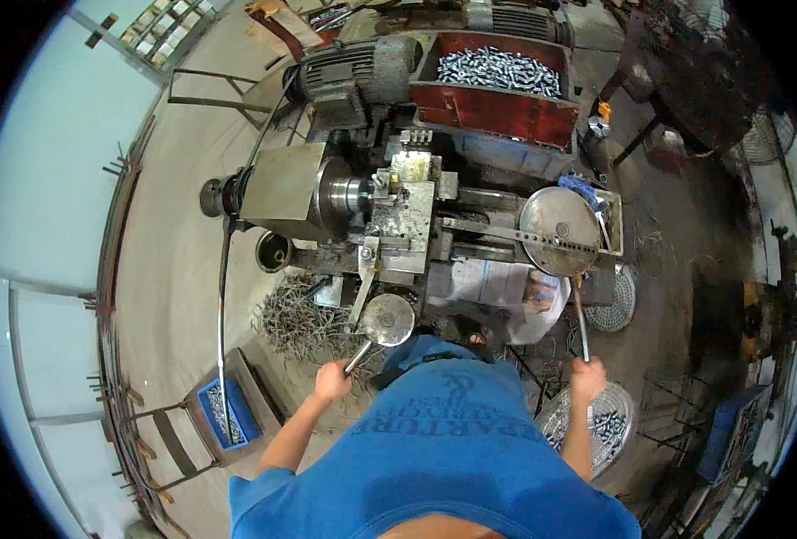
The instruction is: The person operates a metal lathe by placing small metal parts into the chuck, tightening them using a chuck key, and then using hand levers to move the cutting tool against the rotating part before releasing the finished piece.
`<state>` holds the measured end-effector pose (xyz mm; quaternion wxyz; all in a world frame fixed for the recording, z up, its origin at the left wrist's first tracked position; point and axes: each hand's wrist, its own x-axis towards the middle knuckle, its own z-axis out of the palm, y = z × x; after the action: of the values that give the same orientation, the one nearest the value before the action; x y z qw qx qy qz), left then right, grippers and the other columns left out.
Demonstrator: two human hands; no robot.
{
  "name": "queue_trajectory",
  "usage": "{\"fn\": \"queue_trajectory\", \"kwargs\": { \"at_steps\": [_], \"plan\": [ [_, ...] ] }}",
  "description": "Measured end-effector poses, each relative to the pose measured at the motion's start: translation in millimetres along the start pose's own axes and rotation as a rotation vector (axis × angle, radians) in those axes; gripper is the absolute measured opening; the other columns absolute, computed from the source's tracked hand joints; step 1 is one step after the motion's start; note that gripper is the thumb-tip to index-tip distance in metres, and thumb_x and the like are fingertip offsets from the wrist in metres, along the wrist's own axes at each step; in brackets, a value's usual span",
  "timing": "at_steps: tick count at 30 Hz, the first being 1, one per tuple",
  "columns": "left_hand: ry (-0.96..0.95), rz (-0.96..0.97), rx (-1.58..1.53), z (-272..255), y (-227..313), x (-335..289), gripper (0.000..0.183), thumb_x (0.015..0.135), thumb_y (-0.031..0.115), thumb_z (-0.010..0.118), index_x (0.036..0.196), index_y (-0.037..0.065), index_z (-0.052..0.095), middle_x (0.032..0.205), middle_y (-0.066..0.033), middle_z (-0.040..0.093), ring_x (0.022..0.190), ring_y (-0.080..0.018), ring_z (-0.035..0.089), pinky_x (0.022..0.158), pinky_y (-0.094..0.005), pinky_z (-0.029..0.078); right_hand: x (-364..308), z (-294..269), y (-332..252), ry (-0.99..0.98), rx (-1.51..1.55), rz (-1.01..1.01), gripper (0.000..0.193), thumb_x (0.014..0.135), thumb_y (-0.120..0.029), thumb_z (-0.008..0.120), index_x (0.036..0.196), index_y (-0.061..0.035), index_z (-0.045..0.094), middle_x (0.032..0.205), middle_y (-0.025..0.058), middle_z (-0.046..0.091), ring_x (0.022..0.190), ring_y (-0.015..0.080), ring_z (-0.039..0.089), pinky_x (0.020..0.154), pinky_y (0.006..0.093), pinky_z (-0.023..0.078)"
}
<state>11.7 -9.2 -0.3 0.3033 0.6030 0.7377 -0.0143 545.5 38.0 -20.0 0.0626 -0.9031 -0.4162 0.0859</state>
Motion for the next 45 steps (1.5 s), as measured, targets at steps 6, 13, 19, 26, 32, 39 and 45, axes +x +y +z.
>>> {"fn": "queue_trajectory", "kwargs": {
  "at_steps": [6,13,19,26,32,39,45],
  "plan": [
    [-0.267,0.161,-0.165,-28.3,4.5,8.4,0.032,0.072,0.022,0.064,0.102,0.012,0.06,0.078,-0.0175,0.062,0.073,-0.033,0.06,0.065,-0.0413,0.048,159.8,-35.3,21.2,0.106,-0.445,0.052,0.056,0.067,-0.031,0.065,0.117,-0.0087,0.052,0.111,0.0109,0.057,0.111,0.029,0.047,0.092,0.0495,0.033],
    [-0.168,-0.11,-0.855,-59.3,-48.7,64.5,0.03,0.084,0.021,0.058,0.103,-0.002,0.058,0.086,-0.0077,0.065,0.072,-0.0148,0.061,0.065,-0.0286,0.048,113.5,-11.4,-46.8,0.416,-0.126,-0.369,0.071,0.059,-0.028,0.063,0.124,-0.0052,0.046,0.119,0.0162,0.051,0.111,0.0338,0.045,0.098,0.0458,0.03],
    [0.144,-0.049,0.149,-48.8,-165.9,175.1,0.04,0.079,0.036,0.058,0.097,0.0,0.055,0.085,-0.0187,0.062,0.079,-0.0358,0.06,0.066,-0.0449,0.048,-36.1,49.6,-24.1,-0.055,0.102,-0.322,0.054,0.056,-0.022,0.062,0.106,-0.0028,0.059,0.101,0.0221,0.059,0.095,0.0381,0.054,0.085,0.0431,0.042],
    [0.251,0.212,0.44,-21.9,-181.6,241.5,0.037,0.082,0.04,0.054,0.089,0.004,0.058,0.075,-0.0164,0.063,0.064,-0.0341,0.062,0.054,-0.0437,0.05,-87.0,27.1,-3.7,-0.194,0.147,-0.113,0.036,0.058,-0.02,0.06,0.089,-0.0041,0.068,0.086,0.019,0.065,0.083,0.0315,0.063,0.076,0.0359,0.05],
    [0.375,-0.304,0.073,74.4,-170.9,256.6,0.044,0.083,0.043,0.048,0.09,0.002,0.059,0.09,-0.0206,0.063,0.078,-0.0356,0.062,0.068,-0.0467,0.049,-94.0,11.9,-17.6,-0.156,0.228,-0.109,0.034,0.058,-0.017,0.06,0.087,0.0003,0.067,0.08,0.0186,0.065,0.077,0.0293,0.065,0.072,0.0337,0.051],
    [0.097,0.018,0.411,-6.8,-174.4,238.0,0.035,0.081,0.037,0.052,0.097,0.007,0.059,0.086,-0.0162,0.063,0.082,-0.0312,0.063,0.07,-0.0461,0.048,-16.3,-57.1,-143.3,-0.076,0.297,-0.464,0.031,0.059,-0.01,0.059,0.087,0.0003,0.066,0.082,0.0164,0.066,0.077,0.0297,0.064,0.073,0.0333,0.05],
    [0.213,0.054,0.249,-39.1,-175.8,193.5,0.032,0.079,0.038,0.056,0.083,0.006,0.06,0.081,-0.0152,0.063,0.078,-0.0341,0.061,0.068,-0.0428,0.049,-18.9,-111.5,-361.2,-0.069,0.516,-1.214,0.042,0.057,-0.014,0.061,0.097,-0.0016,0.062,0.095,0.0162,0.061,0.089,0.0326,0.056,0.079,0.0379,0.045]
  ]
}}
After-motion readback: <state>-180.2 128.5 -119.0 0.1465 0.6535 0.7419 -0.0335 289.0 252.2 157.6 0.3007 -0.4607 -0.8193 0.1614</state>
